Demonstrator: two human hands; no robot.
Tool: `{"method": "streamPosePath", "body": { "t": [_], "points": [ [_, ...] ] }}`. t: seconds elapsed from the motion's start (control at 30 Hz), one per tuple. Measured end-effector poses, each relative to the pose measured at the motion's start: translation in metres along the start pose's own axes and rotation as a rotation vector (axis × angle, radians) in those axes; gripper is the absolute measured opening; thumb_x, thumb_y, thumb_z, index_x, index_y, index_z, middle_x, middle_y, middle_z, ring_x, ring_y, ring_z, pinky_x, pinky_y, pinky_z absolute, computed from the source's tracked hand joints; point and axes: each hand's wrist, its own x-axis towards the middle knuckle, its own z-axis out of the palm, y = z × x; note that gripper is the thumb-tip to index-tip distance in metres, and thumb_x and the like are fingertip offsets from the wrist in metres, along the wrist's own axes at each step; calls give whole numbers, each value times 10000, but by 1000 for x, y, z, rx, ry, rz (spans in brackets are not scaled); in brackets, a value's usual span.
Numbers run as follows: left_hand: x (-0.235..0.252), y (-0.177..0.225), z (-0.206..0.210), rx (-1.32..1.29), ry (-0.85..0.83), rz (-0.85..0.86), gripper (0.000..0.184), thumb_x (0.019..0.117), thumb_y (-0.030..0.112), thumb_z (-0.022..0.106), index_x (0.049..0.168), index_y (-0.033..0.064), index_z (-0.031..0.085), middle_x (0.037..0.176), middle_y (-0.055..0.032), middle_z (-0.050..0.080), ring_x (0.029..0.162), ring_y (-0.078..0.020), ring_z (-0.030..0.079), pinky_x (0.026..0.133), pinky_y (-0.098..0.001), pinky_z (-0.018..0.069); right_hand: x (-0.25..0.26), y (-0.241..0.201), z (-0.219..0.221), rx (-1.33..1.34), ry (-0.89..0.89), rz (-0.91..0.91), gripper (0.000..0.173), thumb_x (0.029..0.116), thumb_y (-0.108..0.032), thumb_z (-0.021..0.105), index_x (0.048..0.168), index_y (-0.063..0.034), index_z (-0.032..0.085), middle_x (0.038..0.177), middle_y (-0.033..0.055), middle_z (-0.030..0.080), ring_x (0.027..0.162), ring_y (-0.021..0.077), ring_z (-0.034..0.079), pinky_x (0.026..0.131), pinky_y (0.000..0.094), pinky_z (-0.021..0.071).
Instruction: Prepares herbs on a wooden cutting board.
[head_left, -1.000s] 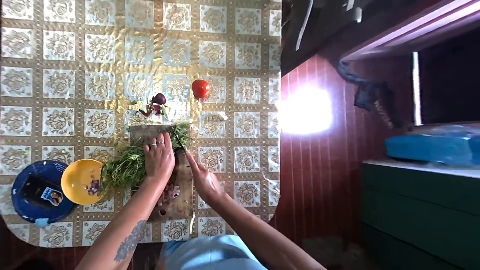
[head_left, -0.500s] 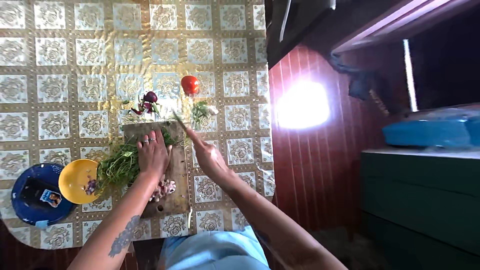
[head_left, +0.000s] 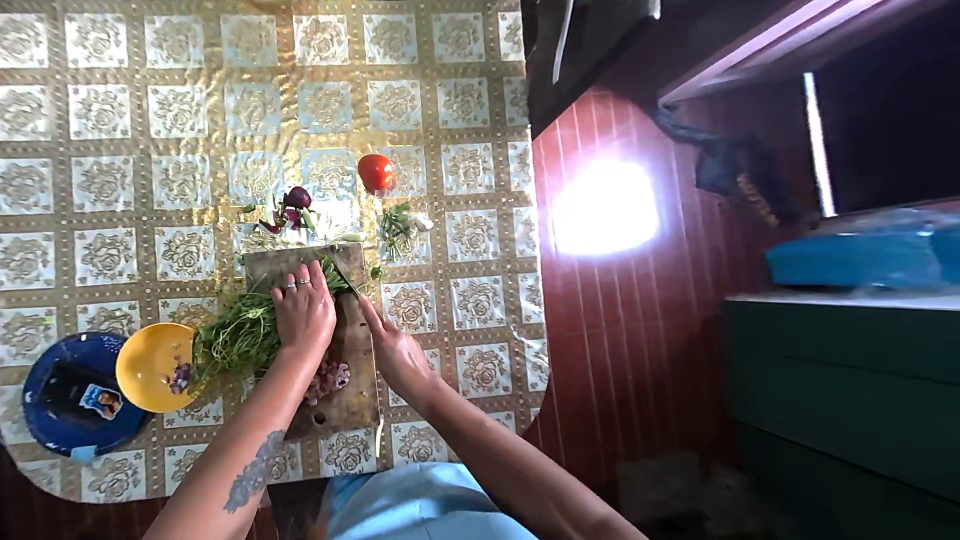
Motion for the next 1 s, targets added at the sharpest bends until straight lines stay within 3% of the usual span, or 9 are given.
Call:
{"method": "streamPosePath", "body": {
  "t": [0.1, 0.3, 0.43, 0.5, 0.57, 0.63, 0.73, 0.87, 1.0],
  "points": [
    [-1, 1, 1, 5, -7, -5, 534, 1030, 87, 503, 1538, -12, 376, 1501, -280, 467, 1360, -468, 481, 1077, -641, 370, 3, 4, 4, -12, 3, 16, 750, 1060, -30, 364, 1661, -352, 51, 1329, 247, 595, 971, 393, 709, 859, 531, 573],
    [1, -1, -1, 9, -6, -1, 583, 1025, 187, 593, 1533, -10, 387, 1495, -275, 479, 1364, -458, 483, 1077, -635, 372, -8, 30, -6, 16, 95, -13, 661, 1066, -51, 345, 1658, -296, 182, 1196, 240, 663, 916, 399, 712, 819, 541, 573],
    [2, -2, -4, -21, 17, 5, 602, 998, 189, 643, 1516, -12, 411, 1464, -283, 502, 1336, -475, 503, 1057, -647, 393, 11, 37, -25, 43, 247, 4, 696, 1057, -38, 401, 1663, -274, 155, 1181, 235, 689, 918, 411, 718, 823, 557, 577],
    [1, -3, -10, -51, -31, 17, 667, 999, 286, 650, 1532, -17, 386, 1493, -295, 469, 1370, -489, 464, 1084, -655, 363, 7, 40, -31, 56, 332, -9, 688, 1059, -49, 413, 1664, -256, 160, 1132, 239, 700, 840, 399, 724, 779, 548, 586],
    [1, -5, -21, -96, -128, 26, 866, 947, 457, 707, 1567, -14, 327, 1545, -307, 405, 1420, -500, 401, 1126, -666, 318, -2, 36, -30, 83, 370, -45, 675, 1060, -55, 414, 1661, -258, 184, 1126, 241, 698, 793, 388, 723, 751, 539, 588],
    [3, -10, -26, -149, -146, 40, 905, 862, 370, 823, 1546, -6, 364, 1524, -304, 420, 1389, -502, 429, 1117, -673, 335, -5, 32, -25, 89, 333, -48, 658, 1065, -56, 401, 1657, -264, 203, 1143, 232, 698, 836, 381, 724, 783, 527, 583],
    [11, -14, -33, -111, -133, 31, 737, 834, 153, 822, 1471, 21, 475, 1401, -302, 528, 1240, -488, 562, 1071, -662, 389, -9, 32, -24, 80, 299, -21, 641, 1077, -89, 379, 1656, -295, 196, 1205, 210, 685, 868, 365, 726, 807, 511, 581],
    [21, -7, -39, 38, -150, 23, 560, 864, 135, 751, 1379, 45, 549, 1100, -253, 695, 1043, -433, 671, 1054, -624, 403, -16, 46, -25, 18, 267, 9, 651, 1079, -96, 358, 1655, -338, 173, 1197, 201, 678, 867, 360, 719, 797, 521, 578],
    [24, -16, -66, -109, -147, -17, 603, 863, 159, 767, 1413, 53, 544, 1071, -280, 696, 1026, -495, 673, 847, -674, 516, -25, 51, -25, -3, 223, -11, 620, 1084, -108, 359, 1654, -294, 201, 1247, 206, 675, 929, 380, 723, 834, 537, 572]
  ]
}}
